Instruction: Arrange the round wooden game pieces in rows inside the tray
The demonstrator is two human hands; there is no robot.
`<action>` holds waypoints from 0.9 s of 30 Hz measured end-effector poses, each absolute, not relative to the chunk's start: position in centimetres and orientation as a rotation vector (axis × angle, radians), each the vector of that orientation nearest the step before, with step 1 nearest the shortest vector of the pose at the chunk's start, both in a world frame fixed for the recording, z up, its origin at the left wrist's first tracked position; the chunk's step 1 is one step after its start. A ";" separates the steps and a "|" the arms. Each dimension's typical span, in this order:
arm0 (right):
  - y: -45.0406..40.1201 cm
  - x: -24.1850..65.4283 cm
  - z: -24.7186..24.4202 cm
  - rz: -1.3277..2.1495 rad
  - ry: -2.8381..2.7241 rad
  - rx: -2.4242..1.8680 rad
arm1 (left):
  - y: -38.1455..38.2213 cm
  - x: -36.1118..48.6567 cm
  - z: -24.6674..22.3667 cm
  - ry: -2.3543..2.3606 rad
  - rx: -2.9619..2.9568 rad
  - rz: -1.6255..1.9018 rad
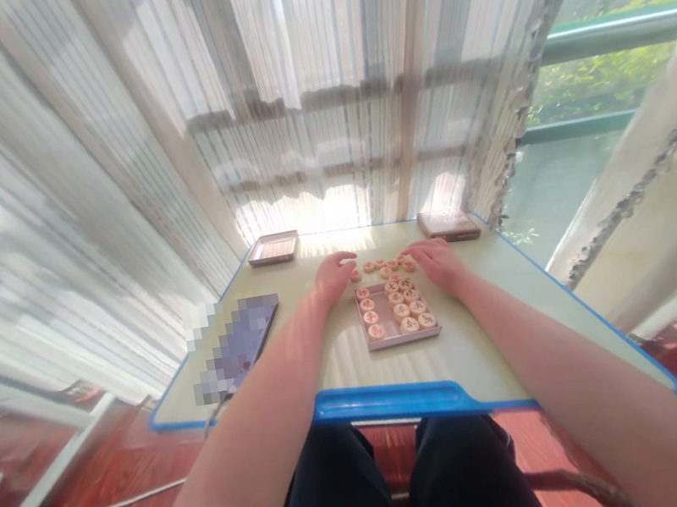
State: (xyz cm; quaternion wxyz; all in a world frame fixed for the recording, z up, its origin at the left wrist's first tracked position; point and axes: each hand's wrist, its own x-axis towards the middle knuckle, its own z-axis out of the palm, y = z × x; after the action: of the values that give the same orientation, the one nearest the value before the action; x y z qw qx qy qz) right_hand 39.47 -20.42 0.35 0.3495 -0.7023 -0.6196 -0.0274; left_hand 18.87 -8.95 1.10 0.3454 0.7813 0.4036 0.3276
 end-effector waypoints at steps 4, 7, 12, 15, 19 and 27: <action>-20.5 38.4 0.9 -0.017 -1.805 -1.689 | -9.0 18.0 0.6 0.896 1.997 0.829; -20.7 37.5 1.7 -0.020 -1.932 -1.696 | -9.4 18.0 0.4 0.911 2.001 0.912; -20.5 37.1 1.4 0.102 -1.981 -1.822 | -9.6 18.4 0.3 0.978 1.991 0.939; -20.4 37.1 1.1 0.127 -1.962 -1.817 | -9.7 18.3 0.4 1.003 1.970 0.909; -20.5 37.0 1.2 0.110 -1.990 -1.824 | -9.8 18.2 0.7 1.024 1.931 0.885; -20.6 37.2 1.4 0.046 -1.985 -1.780 | -9.9 18.6 0.7 1.083 1.922 0.831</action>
State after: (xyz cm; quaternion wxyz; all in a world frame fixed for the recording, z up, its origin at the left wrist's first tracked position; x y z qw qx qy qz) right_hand 37.21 -20.58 1.38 0.2355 -0.6488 -0.7234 0.0169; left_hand 18.58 -9.94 0.70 0.3819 0.7535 0.4246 0.3257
